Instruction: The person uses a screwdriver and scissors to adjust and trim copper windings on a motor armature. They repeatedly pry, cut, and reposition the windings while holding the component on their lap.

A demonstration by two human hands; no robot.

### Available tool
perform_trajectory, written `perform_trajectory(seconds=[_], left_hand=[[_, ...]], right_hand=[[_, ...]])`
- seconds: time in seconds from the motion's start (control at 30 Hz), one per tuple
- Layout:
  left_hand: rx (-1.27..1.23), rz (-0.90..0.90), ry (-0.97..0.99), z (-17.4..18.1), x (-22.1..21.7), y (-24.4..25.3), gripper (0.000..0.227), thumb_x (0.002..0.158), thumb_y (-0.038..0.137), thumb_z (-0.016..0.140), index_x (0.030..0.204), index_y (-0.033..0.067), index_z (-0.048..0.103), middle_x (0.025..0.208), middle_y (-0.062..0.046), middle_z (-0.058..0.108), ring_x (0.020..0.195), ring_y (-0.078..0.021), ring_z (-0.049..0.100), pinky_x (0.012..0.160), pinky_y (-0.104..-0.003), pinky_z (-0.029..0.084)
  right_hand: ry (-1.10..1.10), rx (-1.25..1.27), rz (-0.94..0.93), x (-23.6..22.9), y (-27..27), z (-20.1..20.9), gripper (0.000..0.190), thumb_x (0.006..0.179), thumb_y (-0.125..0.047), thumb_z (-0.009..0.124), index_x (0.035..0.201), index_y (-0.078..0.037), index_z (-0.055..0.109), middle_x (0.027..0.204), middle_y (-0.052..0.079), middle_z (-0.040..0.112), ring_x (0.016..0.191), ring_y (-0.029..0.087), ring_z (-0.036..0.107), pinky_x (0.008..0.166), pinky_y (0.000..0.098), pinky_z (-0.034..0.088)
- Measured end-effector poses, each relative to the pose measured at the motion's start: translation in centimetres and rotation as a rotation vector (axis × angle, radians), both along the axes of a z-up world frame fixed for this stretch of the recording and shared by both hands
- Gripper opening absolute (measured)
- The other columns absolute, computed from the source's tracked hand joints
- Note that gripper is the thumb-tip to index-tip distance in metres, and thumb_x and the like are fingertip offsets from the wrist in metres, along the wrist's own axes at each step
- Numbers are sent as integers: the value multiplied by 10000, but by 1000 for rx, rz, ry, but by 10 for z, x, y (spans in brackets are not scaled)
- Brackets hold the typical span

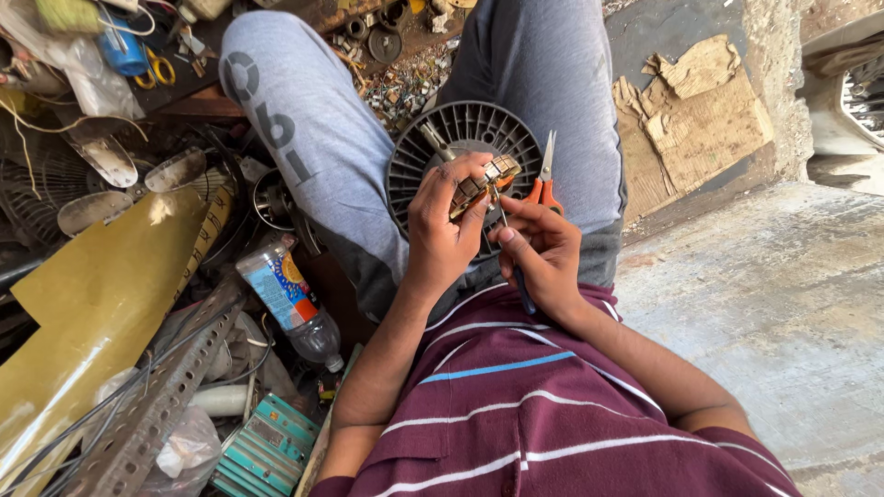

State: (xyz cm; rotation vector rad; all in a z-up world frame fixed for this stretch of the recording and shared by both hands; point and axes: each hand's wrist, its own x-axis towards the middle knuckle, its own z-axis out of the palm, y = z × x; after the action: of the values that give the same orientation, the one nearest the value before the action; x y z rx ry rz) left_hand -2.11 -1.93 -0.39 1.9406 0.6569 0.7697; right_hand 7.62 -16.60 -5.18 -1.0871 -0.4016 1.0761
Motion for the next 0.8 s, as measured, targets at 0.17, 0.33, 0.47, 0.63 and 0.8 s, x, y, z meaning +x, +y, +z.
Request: perform_trajectory(seconds=[0.17,0.33,0.47,0.63,0.8], left_hand=[[-26,-3,-44,-6,-4,-1,297,943,-56,694,1188,33,550,1312,-118,671,1198,-310,681,1010,-400,580],[34,33,-66,-12,-6,-2,284,942,-43,701,1172,42,556,1289,-119,679,1135,-311,683,978,-418,568],[104,81,-91,-15,-4,-4,297,937,1,742,1166,43,557,1259,-116,684,1065,-306,681,926,-417,568],[161,154,-106,-16,-2,-7,307,905,30,764,1134,52,562,1215,-99,701,1010,-288,687,884,-404,571],[99,135,-136,-19,-5,-5,266,929,15,753,1130,48,581,1214,-94,718,968,-245,680,855,-367,575]], right_hand=[[-165,-23,-32,-11,5,4,371,1019,50,642,1385,52,581,1022,125,721,622,96,612,494,214,477],[15,-102,10,-3,5,22,372,1007,23,638,1375,47,586,949,109,705,546,69,574,449,196,456],[517,-111,-3,8,7,38,357,1016,1,629,1367,55,598,942,126,699,515,46,527,426,172,422],[536,-134,17,9,8,47,368,1004,3,638,1367,48,600,940,123,707,542,55,560,428,169,437],[-533,-74,167,11,13,40,388,1019,75,660,1402,39,610,952,85,692,701,91,643,594,202,522]])
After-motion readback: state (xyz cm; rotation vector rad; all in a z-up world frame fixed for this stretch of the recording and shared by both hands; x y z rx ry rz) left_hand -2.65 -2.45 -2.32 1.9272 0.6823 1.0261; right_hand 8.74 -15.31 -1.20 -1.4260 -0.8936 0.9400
